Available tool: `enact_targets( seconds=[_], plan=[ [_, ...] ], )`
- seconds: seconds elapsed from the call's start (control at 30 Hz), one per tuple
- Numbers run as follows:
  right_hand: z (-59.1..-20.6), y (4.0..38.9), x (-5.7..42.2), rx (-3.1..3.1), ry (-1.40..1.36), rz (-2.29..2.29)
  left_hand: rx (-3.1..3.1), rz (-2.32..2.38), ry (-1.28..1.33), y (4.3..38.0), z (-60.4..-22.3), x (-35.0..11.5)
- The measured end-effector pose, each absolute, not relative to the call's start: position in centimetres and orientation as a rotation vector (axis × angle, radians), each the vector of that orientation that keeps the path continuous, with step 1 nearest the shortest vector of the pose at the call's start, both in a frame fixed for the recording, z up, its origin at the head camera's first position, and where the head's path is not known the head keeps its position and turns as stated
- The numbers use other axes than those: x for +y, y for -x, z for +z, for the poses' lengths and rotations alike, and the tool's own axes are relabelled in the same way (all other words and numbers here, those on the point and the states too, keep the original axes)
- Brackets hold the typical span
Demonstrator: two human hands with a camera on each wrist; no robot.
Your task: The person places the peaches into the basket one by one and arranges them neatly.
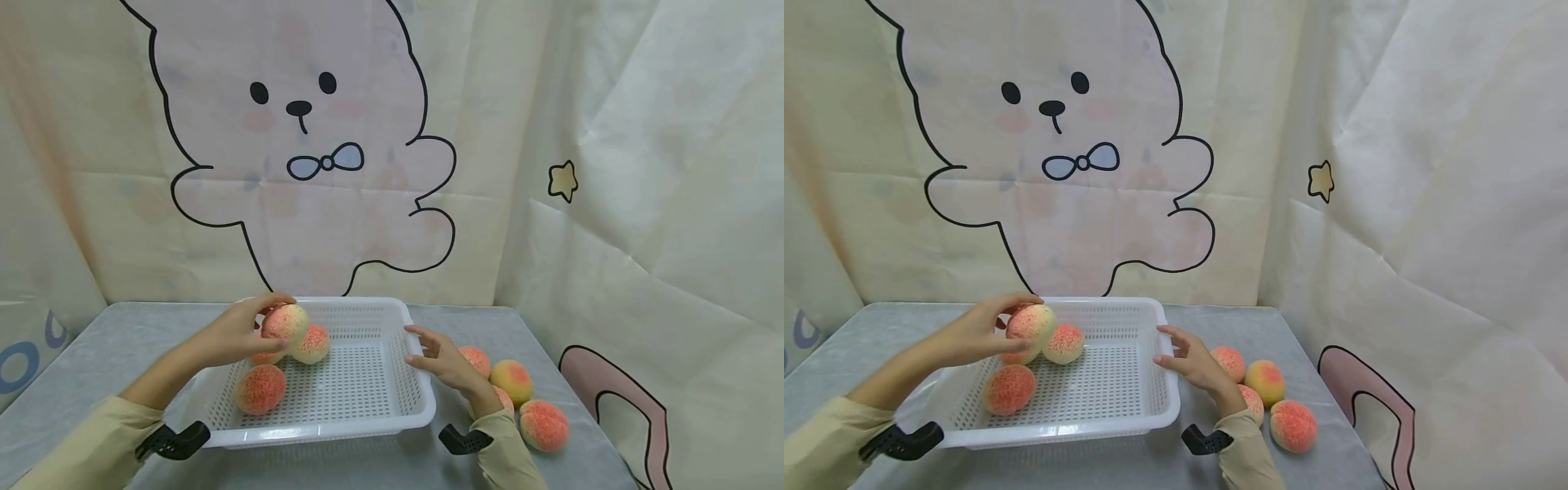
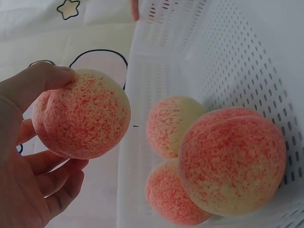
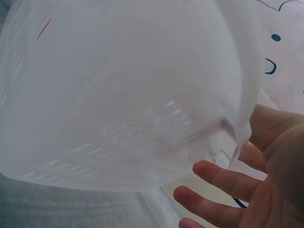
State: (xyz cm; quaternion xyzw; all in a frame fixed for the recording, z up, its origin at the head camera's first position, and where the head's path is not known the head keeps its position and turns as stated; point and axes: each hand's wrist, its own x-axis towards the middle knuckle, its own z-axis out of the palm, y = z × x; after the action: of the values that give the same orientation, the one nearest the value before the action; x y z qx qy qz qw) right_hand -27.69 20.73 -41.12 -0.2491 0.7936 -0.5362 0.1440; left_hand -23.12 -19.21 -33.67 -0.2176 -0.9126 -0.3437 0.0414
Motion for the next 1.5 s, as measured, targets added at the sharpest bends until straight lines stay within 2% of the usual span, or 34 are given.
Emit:
enact_targets(
  seconds=[0.73,0.87,1.5],
  plan=[
    [-41.2,28.0,21.0,2.291,0.748,-1.537,-3.062,-1.015,0.805,23.6,-34.9,-15.3],
    [-41.3,27.9,20.9,2.286,0.739,-1.539,-3.108,-1.003,0.869,23.4,-35.3,-15.1],
    [-41.1,27.7,20.7,2.267,0.734,-1.558,-3.224,-1.007,0.845,22.3,-37.3,-15.2]
  ],
)
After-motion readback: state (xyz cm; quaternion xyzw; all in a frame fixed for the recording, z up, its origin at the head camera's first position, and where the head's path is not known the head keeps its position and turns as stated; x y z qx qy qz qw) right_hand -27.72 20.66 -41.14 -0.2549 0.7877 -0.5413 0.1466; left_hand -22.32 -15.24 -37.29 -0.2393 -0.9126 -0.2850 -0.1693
